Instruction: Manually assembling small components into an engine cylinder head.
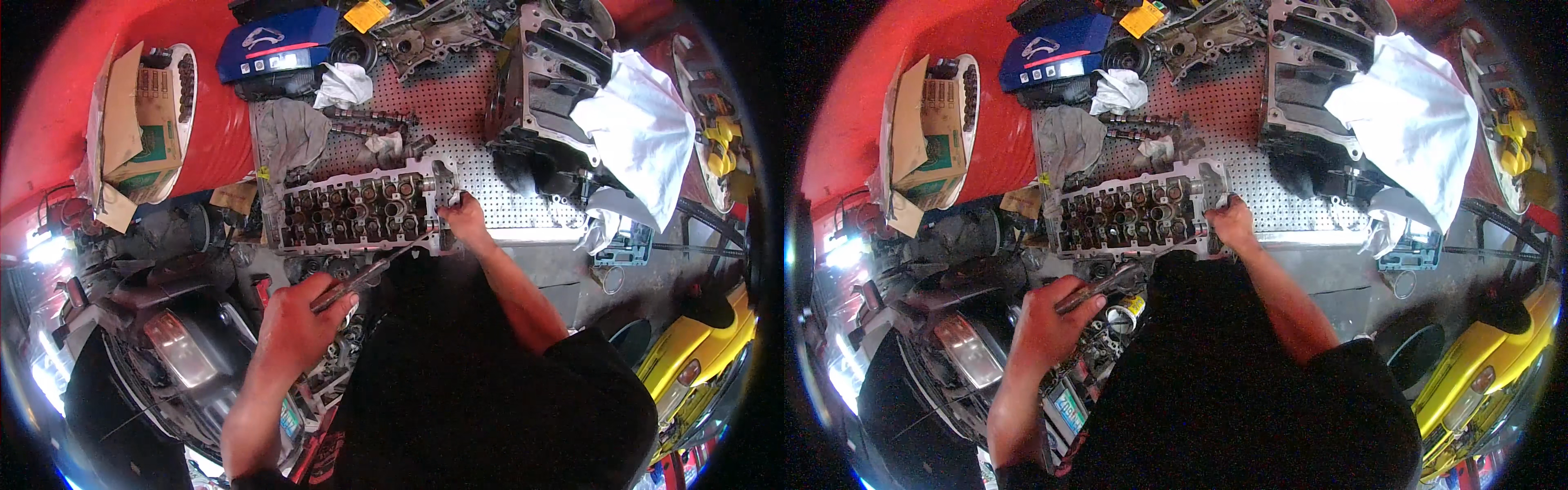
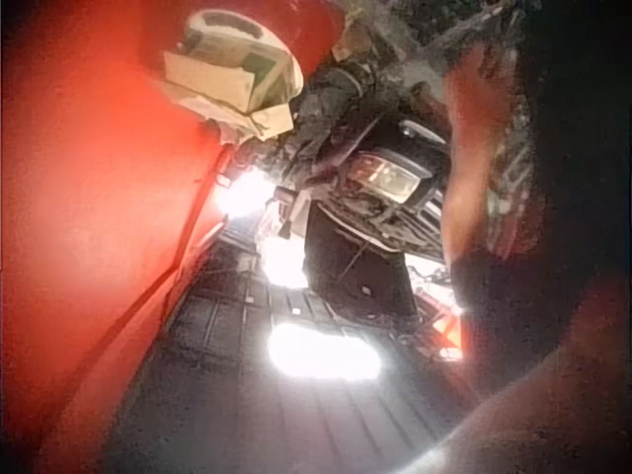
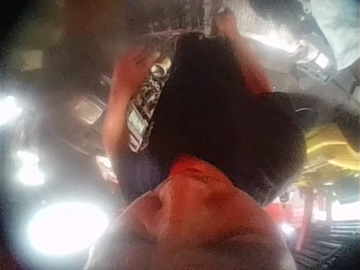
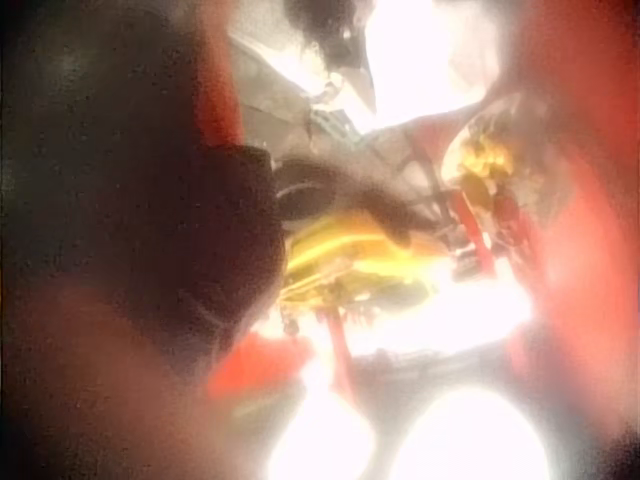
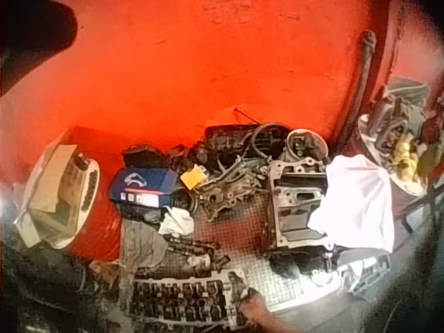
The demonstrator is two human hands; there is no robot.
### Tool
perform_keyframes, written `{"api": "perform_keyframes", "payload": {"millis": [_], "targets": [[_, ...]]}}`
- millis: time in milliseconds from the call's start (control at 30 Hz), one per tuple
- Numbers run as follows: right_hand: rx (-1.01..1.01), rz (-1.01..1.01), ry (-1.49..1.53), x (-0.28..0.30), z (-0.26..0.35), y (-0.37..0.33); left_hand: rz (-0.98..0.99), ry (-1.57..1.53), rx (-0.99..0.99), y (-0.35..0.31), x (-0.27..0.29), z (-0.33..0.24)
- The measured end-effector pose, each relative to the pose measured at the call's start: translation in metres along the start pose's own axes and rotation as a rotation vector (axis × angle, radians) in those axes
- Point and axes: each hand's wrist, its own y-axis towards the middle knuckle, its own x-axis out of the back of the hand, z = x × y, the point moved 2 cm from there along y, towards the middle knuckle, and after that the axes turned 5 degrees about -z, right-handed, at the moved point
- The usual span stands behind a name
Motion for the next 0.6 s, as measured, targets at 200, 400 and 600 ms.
{"api": "perform_keyframes", "payload": {"millis": [200,400,600], "targets": [[0.021,0.014,0.018,-0.001,0.011,-0.005,0.06,0.009,0.057,0.013,0.007,-0.01],[0.051,0.028,0.158,-0.007,-0.009,0.001,0.031,0.042,-0.1,0.02,0.007,-0.017],[0.125,0.015,0.002,-0.009,-0.028,0.013,0.07,0.03,-0.08,0.034,0.014,-0.025]]}}
